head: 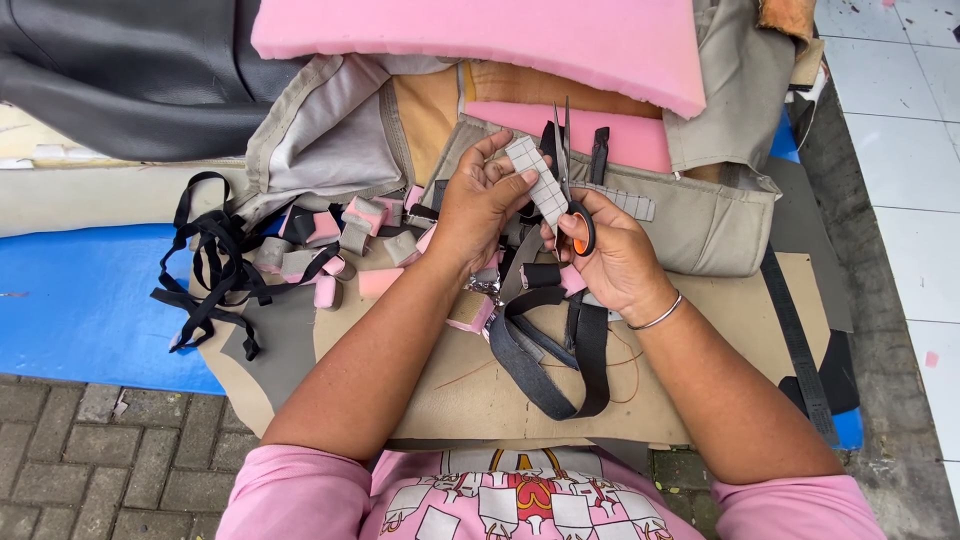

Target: Cutting various small pieces of fabric and foam using scissors for a craft or upholstery project.

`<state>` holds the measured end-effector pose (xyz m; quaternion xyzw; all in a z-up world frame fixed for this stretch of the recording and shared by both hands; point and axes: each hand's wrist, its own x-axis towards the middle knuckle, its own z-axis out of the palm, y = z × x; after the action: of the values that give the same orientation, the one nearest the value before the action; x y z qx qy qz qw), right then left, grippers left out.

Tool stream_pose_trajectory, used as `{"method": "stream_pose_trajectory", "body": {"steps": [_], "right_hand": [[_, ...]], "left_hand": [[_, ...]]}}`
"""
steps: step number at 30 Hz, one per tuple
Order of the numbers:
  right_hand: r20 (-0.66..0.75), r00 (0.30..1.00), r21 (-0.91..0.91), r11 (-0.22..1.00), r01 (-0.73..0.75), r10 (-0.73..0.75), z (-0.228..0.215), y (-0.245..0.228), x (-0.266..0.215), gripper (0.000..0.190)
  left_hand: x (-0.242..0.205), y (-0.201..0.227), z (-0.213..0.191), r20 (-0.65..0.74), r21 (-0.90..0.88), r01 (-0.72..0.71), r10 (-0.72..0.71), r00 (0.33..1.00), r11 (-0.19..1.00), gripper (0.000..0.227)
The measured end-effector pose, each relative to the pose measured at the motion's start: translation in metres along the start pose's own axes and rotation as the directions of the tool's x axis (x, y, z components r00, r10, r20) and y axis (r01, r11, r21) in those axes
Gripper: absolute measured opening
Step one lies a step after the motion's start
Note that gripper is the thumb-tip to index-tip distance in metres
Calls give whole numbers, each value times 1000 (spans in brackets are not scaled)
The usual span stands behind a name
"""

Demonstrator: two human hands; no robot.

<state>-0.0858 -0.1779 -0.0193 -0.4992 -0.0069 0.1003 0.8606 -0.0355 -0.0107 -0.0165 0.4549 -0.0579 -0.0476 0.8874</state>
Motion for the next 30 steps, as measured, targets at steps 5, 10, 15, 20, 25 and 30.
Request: {"method": "stream_pose_trajectory", "body": {"steps": [5,10,15,20,25,30], "right_hand": [[-13,1000,71,998,2,-1,-5,-4,8,32],[-4,1000,99,995,-17,17,-4,-3,6,30],[32,998,132,990,-50,46,-8,-2,9,26],[33,998,144,987,-67,63,-14,2,11,27],[6,996,170,982,-86,86,-18,4,14,27],[-68,994,57,995,-84,88,3,-5,10,27]], "left_hand": [[4,-12,-5,110,44,8,-13,994,999,91],[9,-23,-12,96,123,-21,10,995,992,94],[12,-16,-12,32,74,-58,55,998,996,86],[-11,0,13,144,20,5,-7,990,1000,89],[-21,17,21,170,115,-8,-11,985,993,86],[-15,21,25,72,519,-65,32,997,852,14]]}}
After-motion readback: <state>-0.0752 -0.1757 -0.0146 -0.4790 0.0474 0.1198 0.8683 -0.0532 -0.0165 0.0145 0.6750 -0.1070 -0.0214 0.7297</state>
